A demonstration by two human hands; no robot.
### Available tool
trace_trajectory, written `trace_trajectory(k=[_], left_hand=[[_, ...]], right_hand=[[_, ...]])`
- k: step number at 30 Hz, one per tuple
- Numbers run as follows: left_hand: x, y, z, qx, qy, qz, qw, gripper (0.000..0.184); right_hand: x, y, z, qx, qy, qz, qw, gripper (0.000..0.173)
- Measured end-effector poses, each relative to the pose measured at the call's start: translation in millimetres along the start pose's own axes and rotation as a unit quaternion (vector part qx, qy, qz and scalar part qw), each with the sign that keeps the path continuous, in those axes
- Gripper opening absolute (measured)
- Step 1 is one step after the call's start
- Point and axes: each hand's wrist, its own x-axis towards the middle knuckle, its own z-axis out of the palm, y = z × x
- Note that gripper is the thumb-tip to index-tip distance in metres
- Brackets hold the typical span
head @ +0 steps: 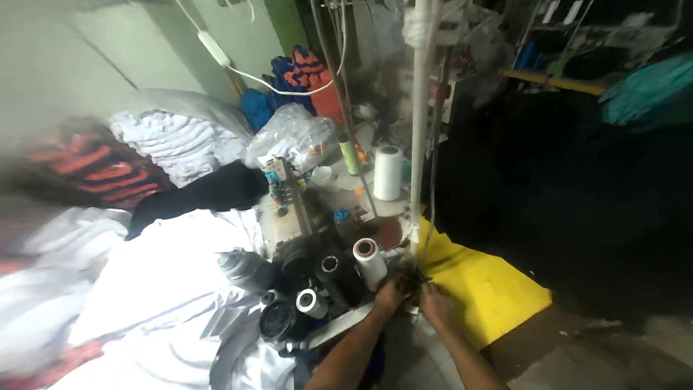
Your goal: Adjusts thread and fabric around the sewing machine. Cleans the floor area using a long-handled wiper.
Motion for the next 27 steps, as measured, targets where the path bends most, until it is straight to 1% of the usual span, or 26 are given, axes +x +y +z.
trace_trajectory(k=[2,5,8,10,12,15,16,17,19,21,22,24,25,26,27], left_hand=[[-2,7,1,0.050,0.013,-0.005,0.999,0.039],[6,14,6,0.093,0.015,-0.005,0.996,0.040],[13,19,9,0.110,0.026,-0.010,0.994,0.040],[12,21,8,0.112,0.031,-0.006,0.993,0.045],[7,18,4,0.117,0.011,0.004,0.993,0.053],[-10,1,-3,0.133,-0.053,0.032,0.989,0.060],[-20,-11,-3,0.137,-0.070,0.049,0.987,0.060],[-33,-27,-1,0.143,-0.086,0.064,0.984,0.056],[-61,-67,1,0.161,-0.129,0.051,0.977,0.041],[-88,-115,1,0.143,-0.187,-0.034,0.971,0.038],[-102,-144,3,0.103,-0.192,-0.083,0.972,0.037],[-133,-195,8,0.016,-0.146,-0.153,0.977,0.033],[-149,-212,10,-0.012,-0.118,-0.166,0.979,0.037],[-163,-219,9,-0.038,-0.099,-0.167,0.980,0.044],[-174,-225,10,-0.065,-0.079,-0.166,0.981,0.052]], right_hand=[[4,0,0,0.001,0.009,0.011,1.000,0.039],[12,3,1,0.019,0.016,0.033,0.999,0.039],[15,3,0,0.022,0.021,0.046,0.998,0.039],[13,2,-3,0.026,0.008,0.054,0.998,0.040],[7,8,-4,0.033,0.014,0.040,0.999,0.039],[-1,21,-1,0.061,0.025,-0.004,0.998,0.040],[-6,24,2,0.078,0.032,-0.014,0.996,0.041],[-11,28,5,0.100,0.038,-0.017,0.994,0.043],[-26,36,16,0.137,0.057,-0.033,0.988,0.041],[-46,45,35,0.160,0.056,-0.043,0.985,0.040],[-57,50,47,0.168,0.044,-0.042,0.984,0.040],[-82,61,72,0.186,-0.005,-0.019,0.982,0.038],[-95,67,87,0.202,-0.037,-0.002,0.979,0.035],[-107,74,101,0.222,-0.070,0.010,0.973,0.033],[-119,81,117,0.244,-0.095,0.015,0.965,0.037]])
